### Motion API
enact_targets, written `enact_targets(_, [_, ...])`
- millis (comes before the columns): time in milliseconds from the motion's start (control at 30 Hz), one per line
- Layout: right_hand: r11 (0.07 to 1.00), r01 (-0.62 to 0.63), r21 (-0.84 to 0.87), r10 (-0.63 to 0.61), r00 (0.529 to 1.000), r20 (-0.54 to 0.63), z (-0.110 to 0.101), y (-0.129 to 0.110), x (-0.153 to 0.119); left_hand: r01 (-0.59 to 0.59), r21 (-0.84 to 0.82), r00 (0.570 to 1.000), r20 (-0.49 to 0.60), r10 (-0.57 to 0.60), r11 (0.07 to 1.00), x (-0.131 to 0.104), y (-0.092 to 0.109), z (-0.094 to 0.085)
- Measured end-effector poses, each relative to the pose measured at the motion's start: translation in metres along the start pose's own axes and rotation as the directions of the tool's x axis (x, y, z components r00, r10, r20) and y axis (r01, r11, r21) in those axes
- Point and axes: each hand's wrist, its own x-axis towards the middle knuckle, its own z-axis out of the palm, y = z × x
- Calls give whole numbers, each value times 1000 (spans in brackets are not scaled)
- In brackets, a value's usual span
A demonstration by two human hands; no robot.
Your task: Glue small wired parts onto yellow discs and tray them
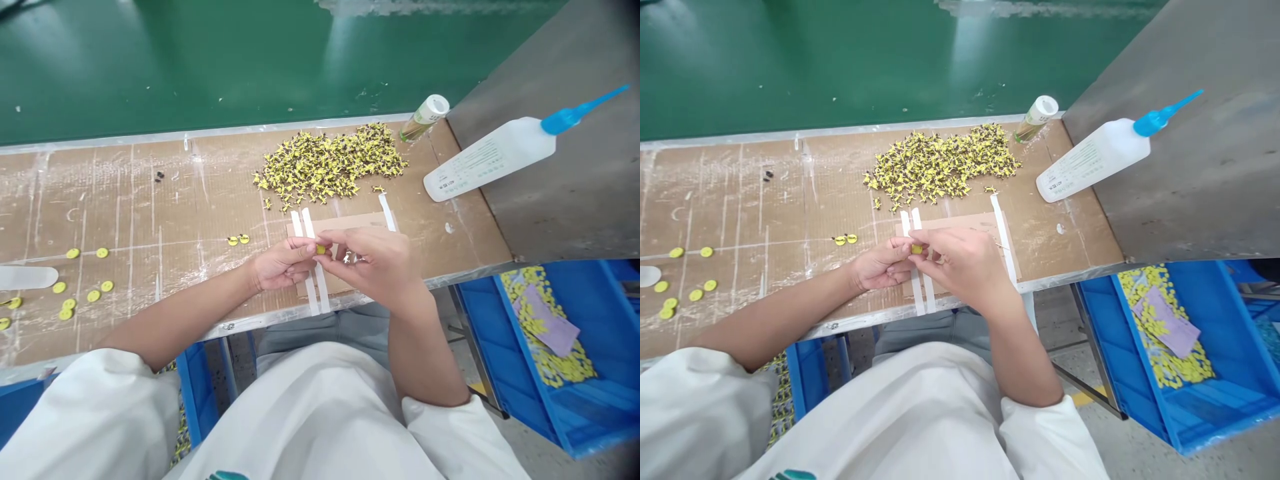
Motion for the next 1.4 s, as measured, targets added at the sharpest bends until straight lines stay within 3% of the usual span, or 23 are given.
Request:
enact_targets(100, [999,19,41,-18,1000,-20,-2,-4,1,-20,-41,1000,0,20,999,0,0,0])
enact_targets(200, [987,-127,100,144,971,-193,-5,13,4,-53,-101,998,-31,50,993,1,1,1])
enact_targets(300, [913,-392,112,399,804,-441,-8,65,10,-62,-133,997,-47,56,989,1,2,4])
enact_targets(433, [793,-609,-19,553,734,-394,-4,147,19,-52,-140,997,-63,44,989,2,3,4])
enact_targets(533, [769,-634,-84,557,729,-398,3,176,24,-33,-122,994,-107,20,992,1,4,4])
enact_targets(667, [767,-626,-141,550,754,-358,7,174,27,-25,-107,991,-130,11,994,1,3,4])
enact_targets(867, [790,-610,-60,556,755,-348,9,169,31,-24,-96,995,-103,14,995,2,2,1])
enact_targets(1033, [883,-468,30,449,824,-345,1,163,28,-32,-100,998,-61,26,995,2,2,0])
enact_targets(1267, [905,-298,-304,163,902,-401,-33,128,-33,-47,-115,998,-44,43,992,2,3,3])
enact_targets(1333, [896,-327,-300,200,901,-385,-32,129,-52,-51,-116,998,-54,45,992,2,3,4])
enact_targets(1400, [880,-417,-227,309,865,-394,-25,135,-67,-54,-111,996,-75,45,992,2,3,4])
